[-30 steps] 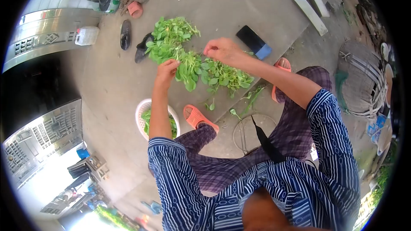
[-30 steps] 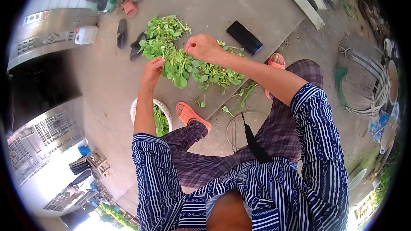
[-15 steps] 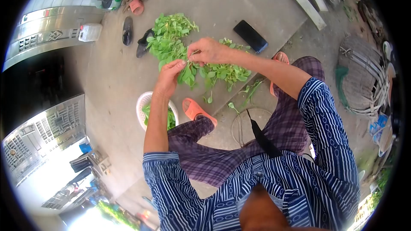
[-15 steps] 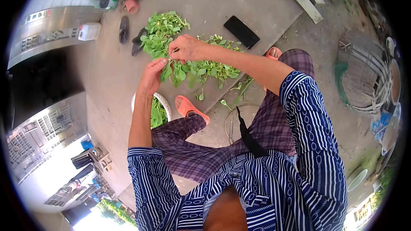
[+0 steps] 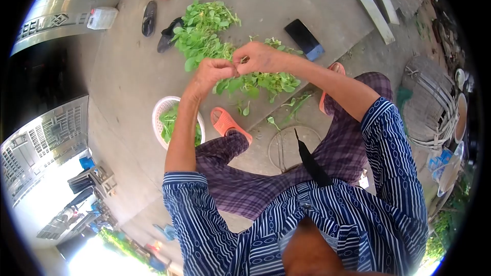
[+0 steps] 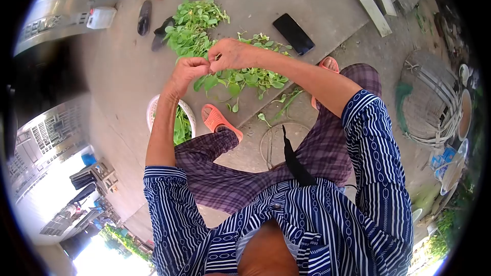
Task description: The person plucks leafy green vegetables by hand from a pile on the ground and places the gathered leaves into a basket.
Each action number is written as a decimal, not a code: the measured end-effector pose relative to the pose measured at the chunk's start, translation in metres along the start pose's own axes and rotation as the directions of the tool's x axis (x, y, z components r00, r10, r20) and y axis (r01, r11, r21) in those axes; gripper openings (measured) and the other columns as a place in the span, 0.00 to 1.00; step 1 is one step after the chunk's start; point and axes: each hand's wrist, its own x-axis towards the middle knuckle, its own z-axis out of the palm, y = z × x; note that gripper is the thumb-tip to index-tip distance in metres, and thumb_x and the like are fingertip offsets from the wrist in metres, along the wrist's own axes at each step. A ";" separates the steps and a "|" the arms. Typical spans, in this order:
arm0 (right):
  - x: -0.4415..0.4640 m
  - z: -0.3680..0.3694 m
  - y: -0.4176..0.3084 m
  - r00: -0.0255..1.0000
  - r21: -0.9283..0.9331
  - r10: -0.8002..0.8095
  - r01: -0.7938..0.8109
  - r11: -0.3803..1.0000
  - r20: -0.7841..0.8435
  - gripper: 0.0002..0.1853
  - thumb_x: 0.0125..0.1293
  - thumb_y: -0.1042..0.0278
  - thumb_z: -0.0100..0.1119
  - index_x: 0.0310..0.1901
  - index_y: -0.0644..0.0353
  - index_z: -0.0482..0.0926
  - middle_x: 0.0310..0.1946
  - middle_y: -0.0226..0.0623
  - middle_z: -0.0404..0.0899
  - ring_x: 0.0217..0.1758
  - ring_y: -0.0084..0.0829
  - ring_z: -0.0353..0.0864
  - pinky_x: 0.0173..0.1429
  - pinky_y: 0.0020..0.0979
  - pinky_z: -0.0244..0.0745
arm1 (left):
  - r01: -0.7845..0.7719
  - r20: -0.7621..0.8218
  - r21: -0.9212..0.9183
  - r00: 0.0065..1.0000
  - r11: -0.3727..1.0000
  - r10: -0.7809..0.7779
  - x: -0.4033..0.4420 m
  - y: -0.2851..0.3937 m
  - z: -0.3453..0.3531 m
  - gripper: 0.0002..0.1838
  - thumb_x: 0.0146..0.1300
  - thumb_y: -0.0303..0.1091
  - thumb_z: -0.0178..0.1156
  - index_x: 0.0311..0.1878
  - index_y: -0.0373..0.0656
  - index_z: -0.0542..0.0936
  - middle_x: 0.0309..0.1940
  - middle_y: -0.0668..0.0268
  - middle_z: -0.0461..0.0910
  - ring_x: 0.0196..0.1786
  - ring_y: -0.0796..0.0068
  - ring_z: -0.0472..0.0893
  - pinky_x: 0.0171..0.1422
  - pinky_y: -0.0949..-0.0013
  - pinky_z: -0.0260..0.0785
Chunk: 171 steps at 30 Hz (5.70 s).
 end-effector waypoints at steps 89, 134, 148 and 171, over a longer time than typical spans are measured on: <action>0.002 -0.029 0.003 0.956 0.937 0.290 -0.062 0.344 -0.043 0.11 0.63 0.71 0.47 0.44 0.69 0.71 0.26 0.36 0.76 0.26 0.20 0.75 0.30 0.19 0.72 | 0.005 -0.252 -0.594 0.948 0.804 -0.192 0.003 -0.004 0.036 0.06 0.49 0.28 0.63 0.31 0.40 0.77 0.17 0.77 0.65 0.13 0.90 0.57 0.15 0.81 0.45; 0.000 -0.012 -0.002 0.993 0.084 0.069 -0.061 0.995 -0.091 0.10 0.53 0.66 0.54 0.28 0.65 0.76 0.19 0.32 0.75 0.21 0.20 0.74 0.28 0.24 0.69 | -0.283 -0.277 0.705 0.734 0.650 0.620 -0.006 0.006 0.025 0.06 0.50 0.29 0.60 0.32 0.40 0.78 0.25 0.63 0.72 0.29 0.65 0.74 0.32 0.68 0.65; -0.001 -0.008 0.000 0.968 0.456 0.250 -0.215 0.864 -0.017 0.10 0.51 0.65 0.53 0.21 0.63 0.73 0.16 0.29 0.71 0.15 0.17 0.61 0.20 0.22 0.56 | -0.267 -0.227 0.262 0.917 0.928 0.328 0.005 -0.003 0.011 0.06 0.51 0.29 0.56 0.30 0.38 0.77 0.23 0.68 0.75 0.22 0.82 0.69 0.26 0.77 0.58; 0.004 -0.040 -0.037 0.978 0.973 0.024 -0.209 0.095 0.207 0.05 0.52 0.71 0.41 0.23 0.60 0.61 0.15 0.26 0.56 0.13 0.16 0.52 0.19 0.18 0.50 | -0.293 -0.291 -0.449 0.941 0.844 0.172 0.030 -0.014 0.051 0.08 0.46 0.28 0.64 0.33 0.42 0.80 0.20 0.73 0.73 0.22 0.86 0.68 0.24 0.79 0.59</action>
